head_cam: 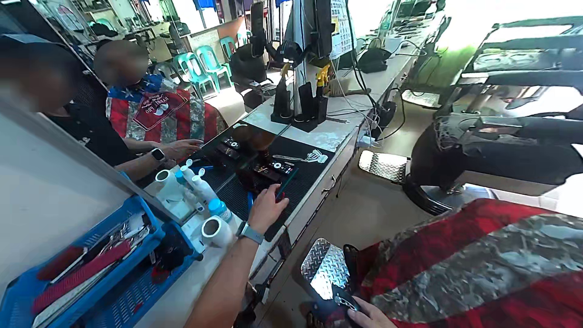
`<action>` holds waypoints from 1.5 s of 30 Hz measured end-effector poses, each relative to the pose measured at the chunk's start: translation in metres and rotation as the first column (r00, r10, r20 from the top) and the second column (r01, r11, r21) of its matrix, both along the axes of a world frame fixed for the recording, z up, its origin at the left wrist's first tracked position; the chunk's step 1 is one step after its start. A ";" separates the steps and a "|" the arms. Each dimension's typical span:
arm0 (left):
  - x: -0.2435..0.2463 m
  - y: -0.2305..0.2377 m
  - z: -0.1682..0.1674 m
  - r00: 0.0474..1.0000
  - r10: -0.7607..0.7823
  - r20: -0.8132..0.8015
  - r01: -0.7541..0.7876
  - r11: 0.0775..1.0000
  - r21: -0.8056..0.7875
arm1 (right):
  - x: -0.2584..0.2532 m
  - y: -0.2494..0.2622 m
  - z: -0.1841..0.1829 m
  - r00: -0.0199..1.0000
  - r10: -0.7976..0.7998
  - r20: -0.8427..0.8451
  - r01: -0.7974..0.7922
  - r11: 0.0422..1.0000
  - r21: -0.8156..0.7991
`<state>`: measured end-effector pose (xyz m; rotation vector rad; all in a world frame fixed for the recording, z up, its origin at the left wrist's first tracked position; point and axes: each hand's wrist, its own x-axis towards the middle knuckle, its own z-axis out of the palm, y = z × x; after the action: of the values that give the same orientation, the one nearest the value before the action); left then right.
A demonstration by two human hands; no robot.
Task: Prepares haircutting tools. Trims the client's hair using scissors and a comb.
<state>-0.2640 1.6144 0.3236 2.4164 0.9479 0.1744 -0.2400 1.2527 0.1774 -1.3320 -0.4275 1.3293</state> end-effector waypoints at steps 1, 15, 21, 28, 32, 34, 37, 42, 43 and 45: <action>0.010 0.014 0.000 1.000 0.031 0.007 -0.031 0.999 0.027 | 0.010 0.006 0.003 1.000 0.007 0.017 -0.007 1.000 -0.005; -0.092 -0.018 0.022 0.940 0.135 0.313 -0.060 0.969 -0.240 | 0.032 0.087 0.049 0.962 -0.086 0.261 0.078 0.996 0.043; -0.194 -0.052 0.016 0.906 0.133 0.403 0.005 0.947 -0.322 | 0.000 0.145 0.059 0.871 -0.385 -0.304 0.443 0.883 0.151; -0.298 -0.071 -0.004 0.958 0.200 0.203 -0.142 0.952 -0.270 | -0.022 0.204 0.072 0.577 -0.580 -0.575 0.774 0.612 0.160; -0.330 -0.080 -0.011 0.953 0.249 0.171 -0.197 0.942 -0.270 | -0.026 0.227 0.063 0.516 -0.681 -0.520 0.842 0.513 0.165; -0.338 -0.082 -0.013 0.952 0.257 0.168 -0.206 0.940 -0.270 | -0.027 0.231 0.058 0.512 -0.721 -0.467 0.852 0.498 0.163; -0.341 -0.083 -0.012 0.959 0.249 0.139 -0.208 0.943 -0.259 | -0.027 0.227 0.049 0.457 -0.770 -0.445 0.883 0.455 0.120; -0.315 -0.078 -0.005 0.973 0.221 0.067 -0.189 0.929 -0.317 | -0.027 0.206 0.001 0.402 -0.695 -0.596 0.838 0.542 -0.067; -0.304 -0.077 0.000 0.976 0.213 0.044 -0.185 0.919 -0.349 | -0.032 0.201 -0.009 0.405 -0.661 -0.632 0.791 0.599 -0.121; -0.276 -0.074 0.007 0.980 0.201 0.007 -0.181 0.894 -0.409 | -0.049 0.197 -0.024 0.384 -0.620 -0.684 0.692 0.684 -0.230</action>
<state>-0.5402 1.5407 0.3304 1.9290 1.0802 0.0936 -0.2886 1.4494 0.1530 -0.6362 0.5770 0.9851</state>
